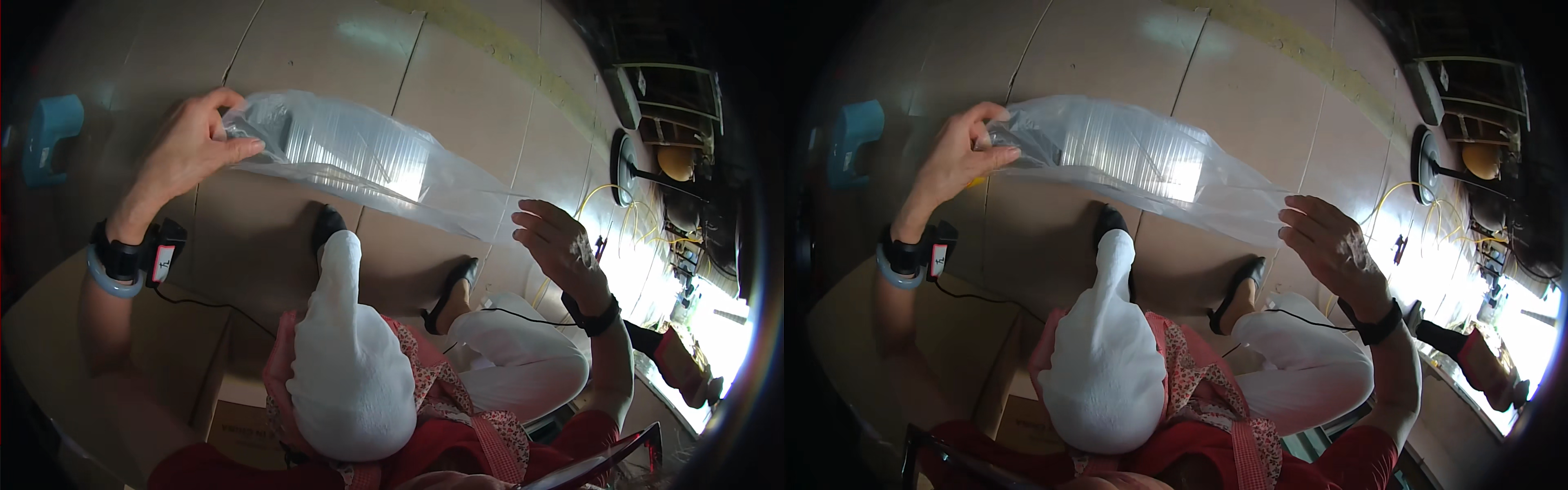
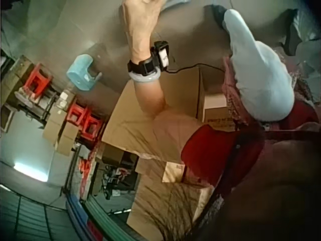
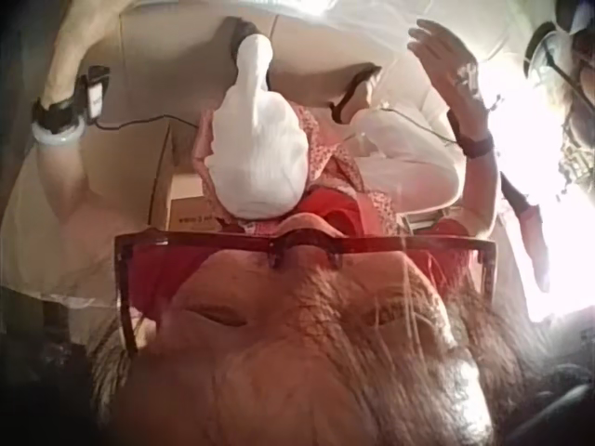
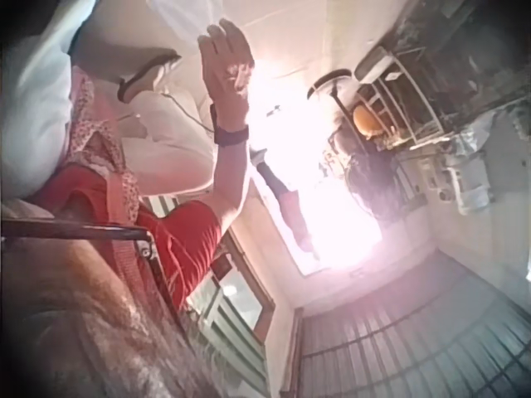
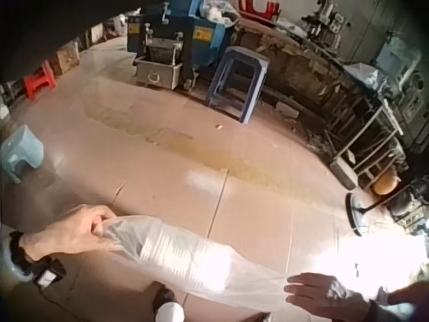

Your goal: Packing stacks of clear plastic lids into a large plastic bag and sealing it with a tape dispenser.

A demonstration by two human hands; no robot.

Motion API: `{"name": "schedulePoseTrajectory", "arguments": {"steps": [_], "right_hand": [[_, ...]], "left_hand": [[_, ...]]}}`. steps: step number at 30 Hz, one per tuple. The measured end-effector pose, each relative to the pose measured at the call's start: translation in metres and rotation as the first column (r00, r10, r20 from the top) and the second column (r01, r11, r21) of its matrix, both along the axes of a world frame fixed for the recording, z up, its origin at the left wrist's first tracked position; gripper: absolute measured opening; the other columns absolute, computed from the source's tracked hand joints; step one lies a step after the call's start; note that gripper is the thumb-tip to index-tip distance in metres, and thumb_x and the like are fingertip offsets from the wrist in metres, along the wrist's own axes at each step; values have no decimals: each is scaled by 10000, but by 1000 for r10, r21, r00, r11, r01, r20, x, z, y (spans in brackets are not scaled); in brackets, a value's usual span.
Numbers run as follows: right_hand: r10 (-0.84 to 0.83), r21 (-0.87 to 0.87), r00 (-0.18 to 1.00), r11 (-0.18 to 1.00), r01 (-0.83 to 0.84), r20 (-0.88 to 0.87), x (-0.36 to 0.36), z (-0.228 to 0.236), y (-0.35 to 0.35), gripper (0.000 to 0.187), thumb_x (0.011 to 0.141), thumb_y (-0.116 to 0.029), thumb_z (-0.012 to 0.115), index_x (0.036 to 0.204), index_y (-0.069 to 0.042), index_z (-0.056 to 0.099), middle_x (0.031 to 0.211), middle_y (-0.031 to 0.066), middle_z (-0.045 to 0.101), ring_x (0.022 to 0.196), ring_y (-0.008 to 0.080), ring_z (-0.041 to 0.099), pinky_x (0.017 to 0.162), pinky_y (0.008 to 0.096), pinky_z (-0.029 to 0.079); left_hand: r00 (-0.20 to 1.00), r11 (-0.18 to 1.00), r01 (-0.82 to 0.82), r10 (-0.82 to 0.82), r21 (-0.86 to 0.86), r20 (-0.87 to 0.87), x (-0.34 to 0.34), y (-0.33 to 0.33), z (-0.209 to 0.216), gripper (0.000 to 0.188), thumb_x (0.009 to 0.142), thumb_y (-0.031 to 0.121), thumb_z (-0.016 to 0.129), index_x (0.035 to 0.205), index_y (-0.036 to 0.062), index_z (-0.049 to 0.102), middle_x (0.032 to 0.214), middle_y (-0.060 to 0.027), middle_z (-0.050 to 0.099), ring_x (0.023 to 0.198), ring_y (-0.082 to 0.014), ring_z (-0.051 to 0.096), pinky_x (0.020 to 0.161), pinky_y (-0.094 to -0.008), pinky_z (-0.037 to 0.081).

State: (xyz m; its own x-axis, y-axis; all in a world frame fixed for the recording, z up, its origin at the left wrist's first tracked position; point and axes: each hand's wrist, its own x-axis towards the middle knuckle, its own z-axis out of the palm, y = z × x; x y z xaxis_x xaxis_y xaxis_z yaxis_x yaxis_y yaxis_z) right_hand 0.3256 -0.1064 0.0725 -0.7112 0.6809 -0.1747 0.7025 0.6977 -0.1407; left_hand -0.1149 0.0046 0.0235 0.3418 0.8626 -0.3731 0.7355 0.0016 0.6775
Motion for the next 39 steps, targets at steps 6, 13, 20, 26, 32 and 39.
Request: {"name": "schedulePoseTrajectory", "arguments": {"steps": [6,13,20,26,32,39], "right_hand": [[-51,-78,998,996,48,-34,-6,20,19,131,708,-46,657,821,-40,591,858,58,634,936,240,640,769,331,555],[-1,-65,1000,998,0,-22,-15,23,15,134,696,-24,657,820,-16,607,828,84,641,906,245,652,779,324,560],[-12,-91,998,996,6,-62,-15,22,6,160,683,-32,677,828,-2,616,849,97,664,902,265,666,772,349,571],[-66,-63,998,996,65,-9,-10,22,1,170,687,-31,672,853,-14,638,875,84,665,921,260,665,759,349,574],[-61,27,998,998,61,-27,-15,33,9,175,701,-42,667,873,-25,644,887,93,668,958,261,658,802,340,569],[-12,-17,999,1000,11,-37,-15,24,4,174,705,-64,660,872,-19,642,901,98,671,947,267,659,821,348,561]], "left_hand": [[964,988,-119,92,97,251,-23,8,1,227,905,163,623,993,-46,624,587,12,520,527,-65,494,492,-219,399],[984,986,-141,150,-91,98,-28,5,4,153,940,132,558,1000,20,644,726,10,623,614,-7,530,487,-164,353],[983,992,-115,122,-59,136,-37,3,0,147,943,127,558,1024,32,635,797,-13,678,635,-28,574,490,-171,362],[966,976,-206,215,-78,141,-27,1,9,134,923,104,573,984,-8,615,646,17,545,512,-30,451,450,-192,336],[930,932,-342,319,117,181,-38,-3,13,197,932,170,599,1061,27,639,700,52,566,547,-2,393,498,-174,307],[885,885,-439,395,154,247,-30,-5,2,212,950,190,597,1092,37,638,743,4,597,616,-26,528,500,-176,360]]}}
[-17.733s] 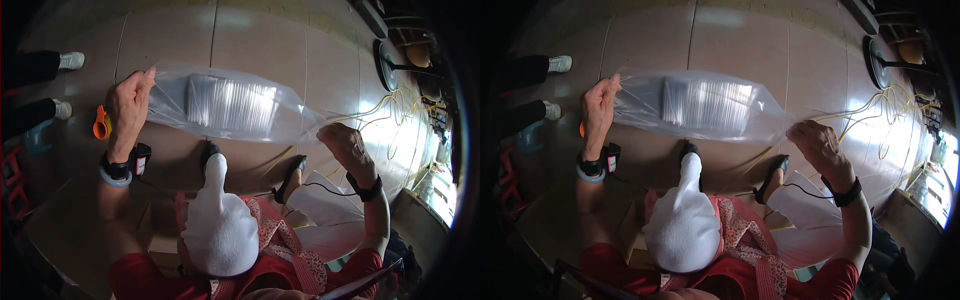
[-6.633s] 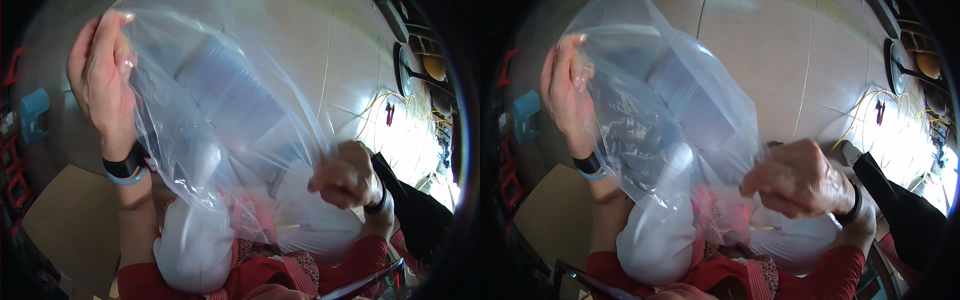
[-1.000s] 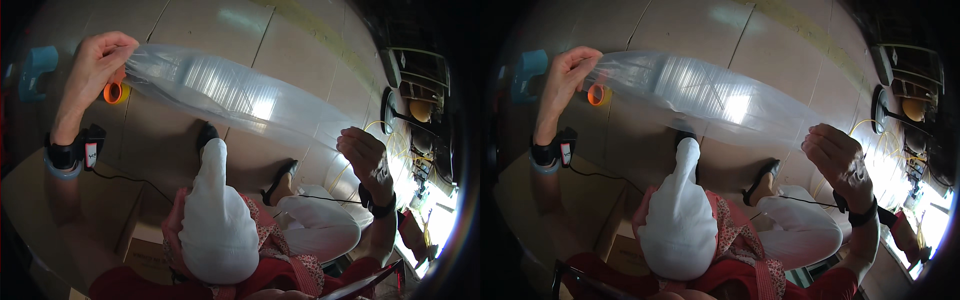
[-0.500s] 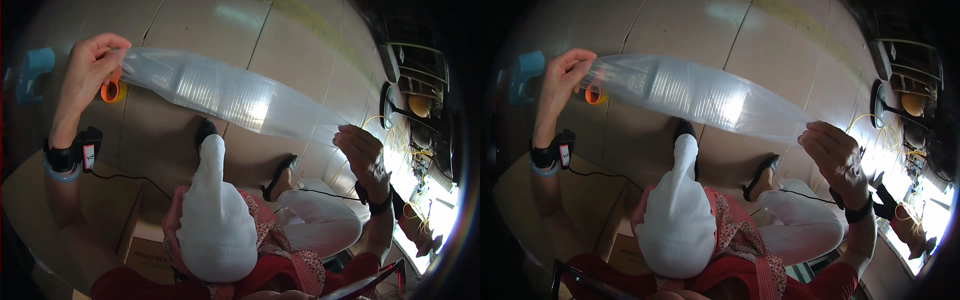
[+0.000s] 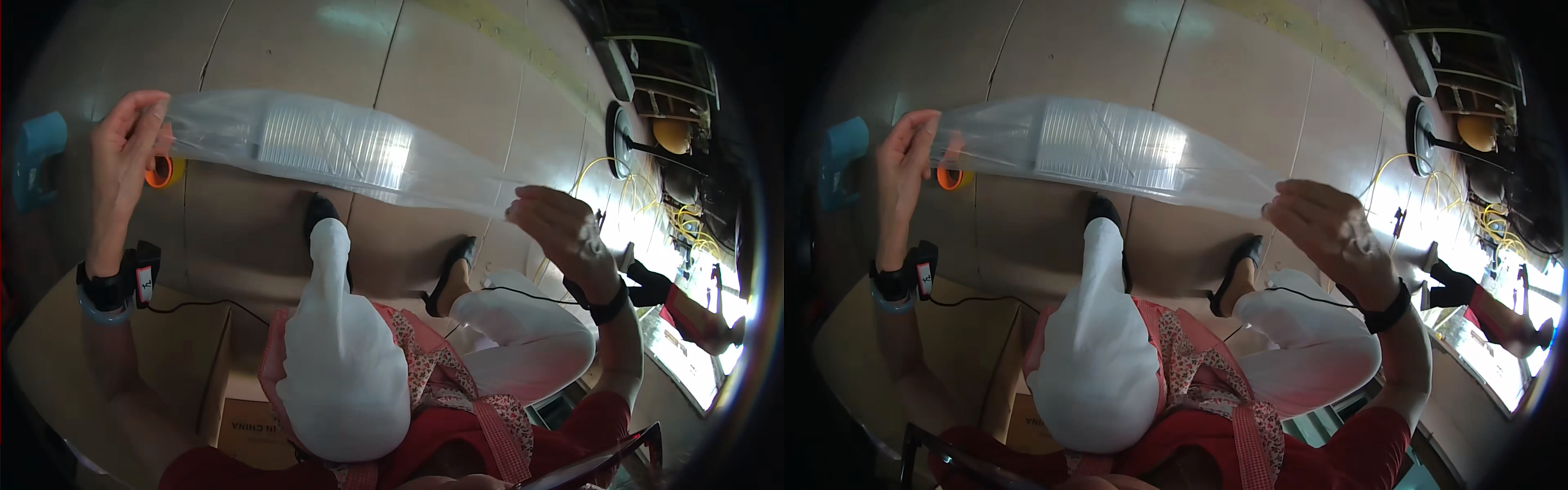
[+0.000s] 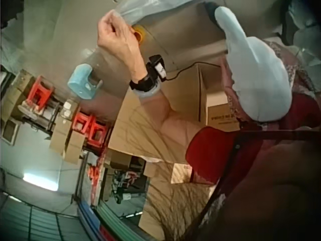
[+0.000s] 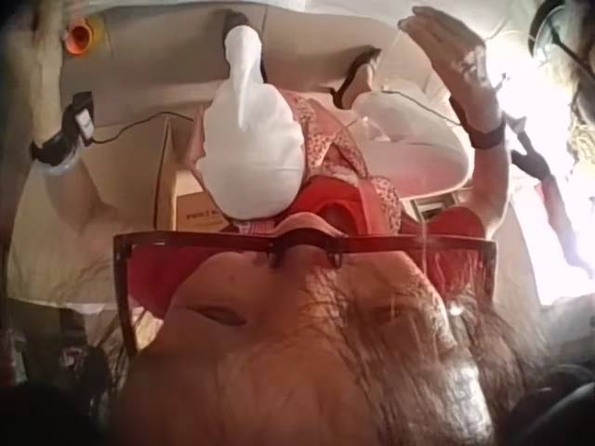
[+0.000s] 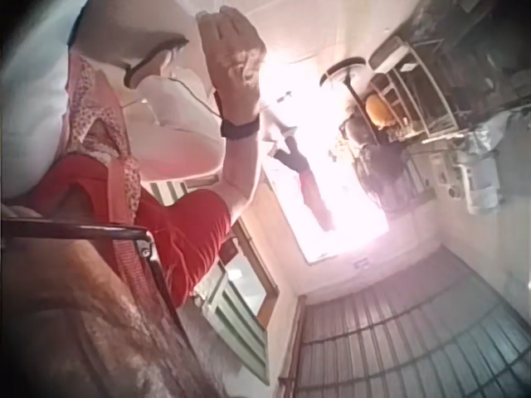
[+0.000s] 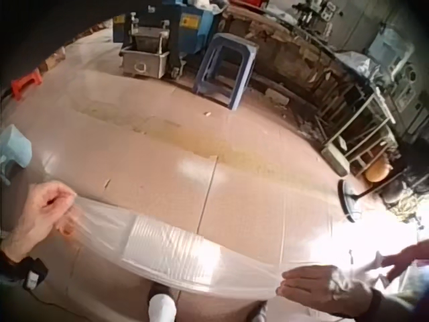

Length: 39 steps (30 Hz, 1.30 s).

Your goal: Packing stacks of clear plastic lids into a large plastic bag and sealing it with a tape dispenser.

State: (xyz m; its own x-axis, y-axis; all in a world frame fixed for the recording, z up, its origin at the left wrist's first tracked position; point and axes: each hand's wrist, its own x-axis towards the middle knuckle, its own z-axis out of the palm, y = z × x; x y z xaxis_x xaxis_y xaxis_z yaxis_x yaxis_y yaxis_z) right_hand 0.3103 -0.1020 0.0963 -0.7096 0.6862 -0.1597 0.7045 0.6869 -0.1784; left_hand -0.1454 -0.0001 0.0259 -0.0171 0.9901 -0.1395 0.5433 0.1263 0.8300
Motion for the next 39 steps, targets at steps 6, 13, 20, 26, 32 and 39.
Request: {"name": "schedulePoseTrajectory", "arguments": {"steps": [6,13,20,26,32,39], "right_hand": [[-22,-29,1000,999,21,-16,-7,3,-6,170,693,-50,658,862,-30,648,867,87,669,916,252,663,786,348,559],[-177,-81,977,982,168,-115,-26,13,13,279,664,-119,769,909,-59,653,856,60,661,868,254,656,700,370,540],[-200,114,979,972,204,-47,-59,-20,45,465,710,-193,767,1132,-107,592,924,16,628,872,191,635,670,342,528],[-227,-18,974,974,227,-10,-44,-43,60,197,821,-296,686,897,-119,643,780,17,619,748,222,636,639,363,509],[-362,-152,927,926,346,-100,-35,-45,72,275,924,-361,562,854,-122,679,704,47,634,721,269,639,642,419,502],[-415,-127,888,909,397,-198,-47,-51,77,292,938,-342,547,823,-103,667,666,88,619,684,298,636,631,425,504]], "left_hand": [[997,999,33,-31,26,-73,0,-4,-7,245,969,251,561,1082,49,640,684,63,502,527,7,365,459,-174,288],[960,984,148,-119,96,-255,18,-17,18,278,870,199,686,1084,32,630,802,-31,570,739,-105,552,640,-245,448],[754,574,641,-347,509,-558,73,-63,28,413,773,192,755,1141,57,626,1043,-116,581,949,-289,598,828,-399,491],[613,498,766,-376,407,-695,92,-55,10,313,717,92,715,1016,65,626,920,-80,571,868,-277,596,801,-405,497],[518,540,828,-839,-152,-166,72,-55,42,129,791,28,646,893,84,591,799,-61,617,732,-246,602,712,-352,453],[265,397,907,-798,-142,-542,134,-42,25,295,855,115,524,1136,36,567,952,-135,629,982,-250,576,823,-376,470]]}}
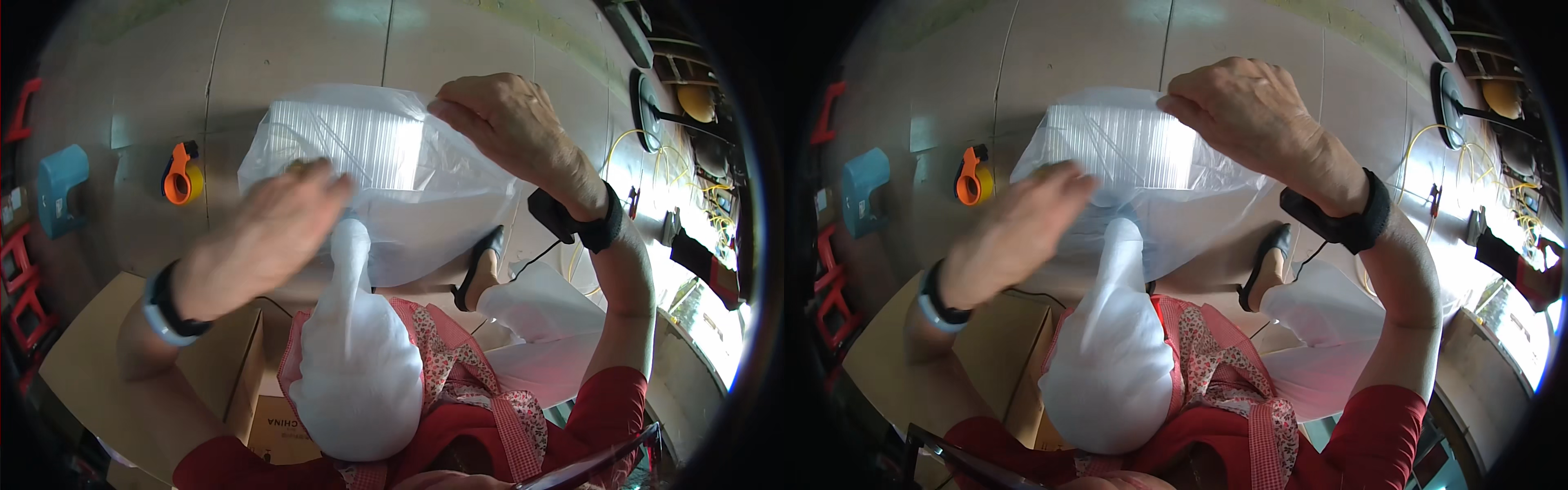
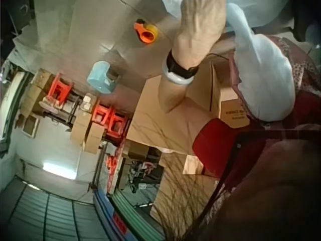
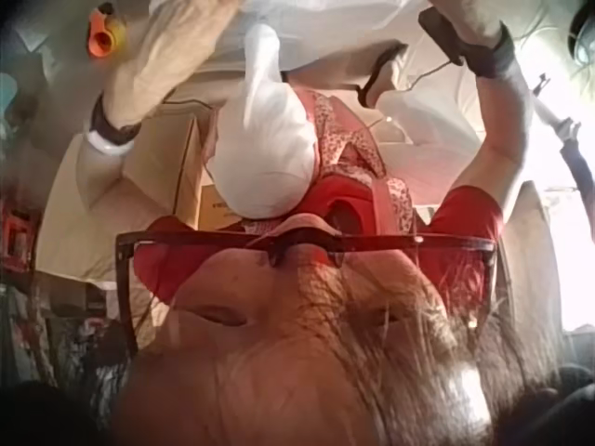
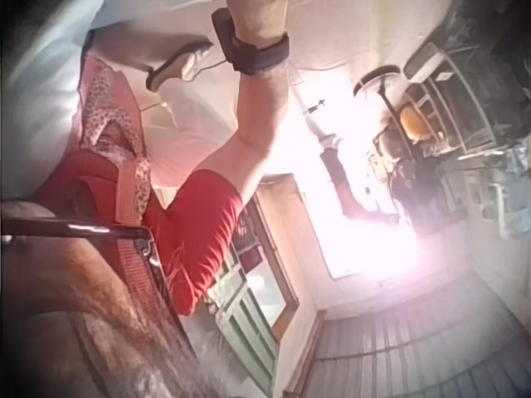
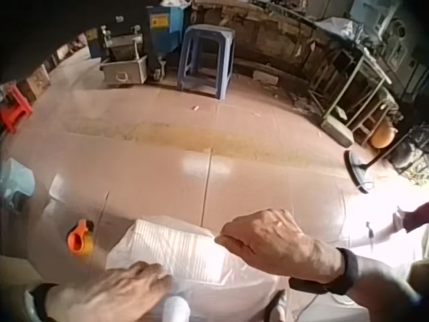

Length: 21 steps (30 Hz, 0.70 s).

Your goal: Packing stacks of clear plastic lids into a large plastic bag and sealing it with a tape dispenser.

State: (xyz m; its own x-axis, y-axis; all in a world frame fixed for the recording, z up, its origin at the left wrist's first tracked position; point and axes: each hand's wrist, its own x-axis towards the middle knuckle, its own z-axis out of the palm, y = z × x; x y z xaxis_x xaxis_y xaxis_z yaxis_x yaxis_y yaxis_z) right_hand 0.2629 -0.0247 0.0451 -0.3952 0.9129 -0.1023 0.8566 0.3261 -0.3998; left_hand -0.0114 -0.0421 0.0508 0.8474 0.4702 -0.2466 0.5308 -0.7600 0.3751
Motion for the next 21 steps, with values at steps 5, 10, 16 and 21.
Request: {"name": "schedulePoseTrajectory", "arguments": {"steps": [5,10,16,21], "right_hand": [[-44,106,997,994,37,59,-3,1,7,300,933,-346,555,800,-98,657,656,98,619,664,309,636,603,431,507],[-80,99,996,992,82,-30,1,1,10,323,928,-349,557,758,-87,641,648,100,619,634,311,630,572,424,510],[-37,109,998,993,42,-46,-5,-7,7,291,925,-321,569,770,-90,652,644,92,622,610,304,627,555,404,517],[-19,112,998,993,26,-67,-11,-10,5,292,926,-321,571,767,-91,654,656,89,630,624,302,637,558,402,525]], "left_hand": [[921,942,307,-331,-139,-207,27,7,-47,417,830,66,507,1243,9,513,1202,-182,550,1101,-288,558,878,-390,473],[948,980,-154,183,129,-260,-49,34,-87,449,808,12,499,1257,0,495,1113,-191,599,972,-337,602,855,-404,496],[896,841,-426,442,-334,-29,-13,31,-139,273,849,122,580,1091,-5,577,924,-188,644,834,-340,628,739,-422,493],[843,826,-538,527,-168,-112,3,28,-165,279,849,274,648,942,11,648,785,-195,638,762,-343,629,689,-405,486]]}}
